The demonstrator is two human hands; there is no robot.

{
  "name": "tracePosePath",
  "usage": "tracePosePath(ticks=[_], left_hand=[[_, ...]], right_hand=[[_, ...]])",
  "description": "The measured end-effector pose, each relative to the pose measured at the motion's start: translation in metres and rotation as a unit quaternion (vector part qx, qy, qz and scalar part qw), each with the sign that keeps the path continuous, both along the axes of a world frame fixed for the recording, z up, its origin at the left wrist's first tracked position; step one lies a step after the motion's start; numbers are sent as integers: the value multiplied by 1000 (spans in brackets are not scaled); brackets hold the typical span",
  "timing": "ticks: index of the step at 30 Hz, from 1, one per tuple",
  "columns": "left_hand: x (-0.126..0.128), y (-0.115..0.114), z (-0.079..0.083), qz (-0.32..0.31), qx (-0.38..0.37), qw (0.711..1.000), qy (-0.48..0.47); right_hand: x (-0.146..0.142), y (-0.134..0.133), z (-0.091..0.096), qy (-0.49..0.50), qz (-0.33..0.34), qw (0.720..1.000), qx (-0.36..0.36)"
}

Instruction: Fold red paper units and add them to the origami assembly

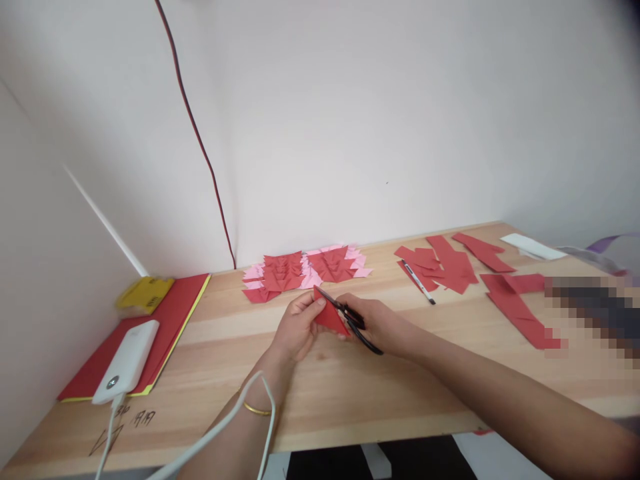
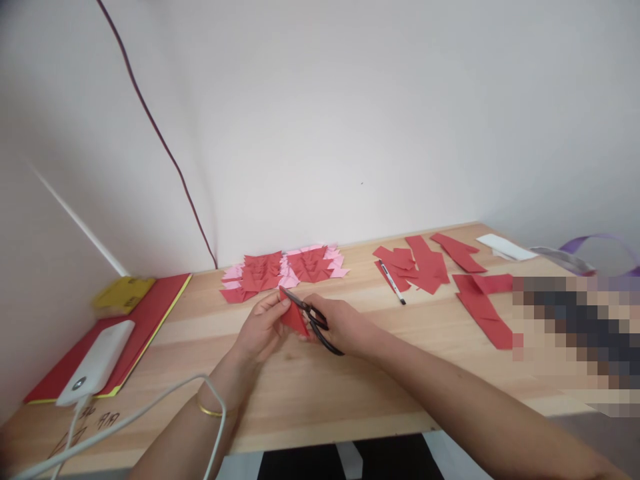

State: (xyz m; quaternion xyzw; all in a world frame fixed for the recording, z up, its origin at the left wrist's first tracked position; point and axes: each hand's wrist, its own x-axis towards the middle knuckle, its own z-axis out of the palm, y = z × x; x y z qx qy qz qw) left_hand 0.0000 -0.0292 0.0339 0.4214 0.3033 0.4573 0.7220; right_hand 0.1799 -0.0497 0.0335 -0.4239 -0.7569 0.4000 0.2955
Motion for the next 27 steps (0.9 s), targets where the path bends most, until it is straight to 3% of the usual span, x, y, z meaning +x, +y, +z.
tracePosePath(ticks=[22,27], left_hand=[[-1,1,-3,-18,-14,1000,-5],[-1,2,-4,-20,0,1000,21]], right_hand=[[1,-4,8,-123,-59,991,18],[2,-3,5,-86,-50,995,12]])
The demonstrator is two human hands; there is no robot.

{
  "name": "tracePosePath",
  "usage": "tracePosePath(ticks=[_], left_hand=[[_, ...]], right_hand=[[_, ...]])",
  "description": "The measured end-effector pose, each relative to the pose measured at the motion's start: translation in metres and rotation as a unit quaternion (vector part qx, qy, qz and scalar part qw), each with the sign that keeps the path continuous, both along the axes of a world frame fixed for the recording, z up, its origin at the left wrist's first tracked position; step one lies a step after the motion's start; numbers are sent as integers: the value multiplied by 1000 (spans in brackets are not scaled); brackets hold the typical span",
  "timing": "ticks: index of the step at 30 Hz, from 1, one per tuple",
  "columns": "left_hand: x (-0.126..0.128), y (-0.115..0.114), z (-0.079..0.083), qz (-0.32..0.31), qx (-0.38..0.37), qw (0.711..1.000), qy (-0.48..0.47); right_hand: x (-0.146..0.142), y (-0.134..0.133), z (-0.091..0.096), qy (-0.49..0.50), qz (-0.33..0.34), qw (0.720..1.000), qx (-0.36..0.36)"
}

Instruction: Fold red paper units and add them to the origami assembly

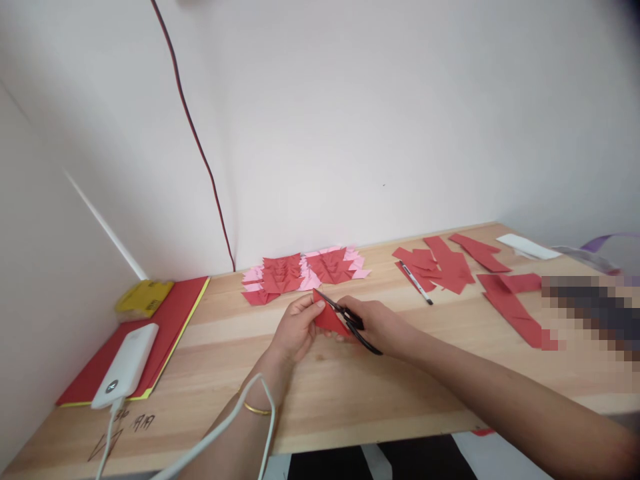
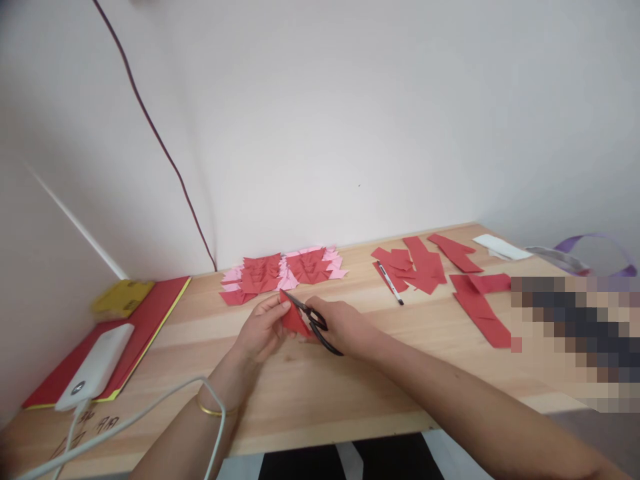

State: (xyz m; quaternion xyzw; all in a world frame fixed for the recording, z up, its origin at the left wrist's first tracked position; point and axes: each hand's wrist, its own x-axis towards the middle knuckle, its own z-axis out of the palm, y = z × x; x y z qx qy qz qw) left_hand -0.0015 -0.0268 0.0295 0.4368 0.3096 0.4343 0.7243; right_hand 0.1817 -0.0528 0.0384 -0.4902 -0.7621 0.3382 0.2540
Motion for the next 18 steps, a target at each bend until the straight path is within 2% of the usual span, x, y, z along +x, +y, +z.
tracePosePath(ticks=[6,18], left_hand=[[0,1,-2,-4,-13,1000,22],[0,1,0,-22,-27,999,28]], right_hand=[[0,2,-7,33,15,999,1],[0,0,-2,-4,-9,1000,0]])
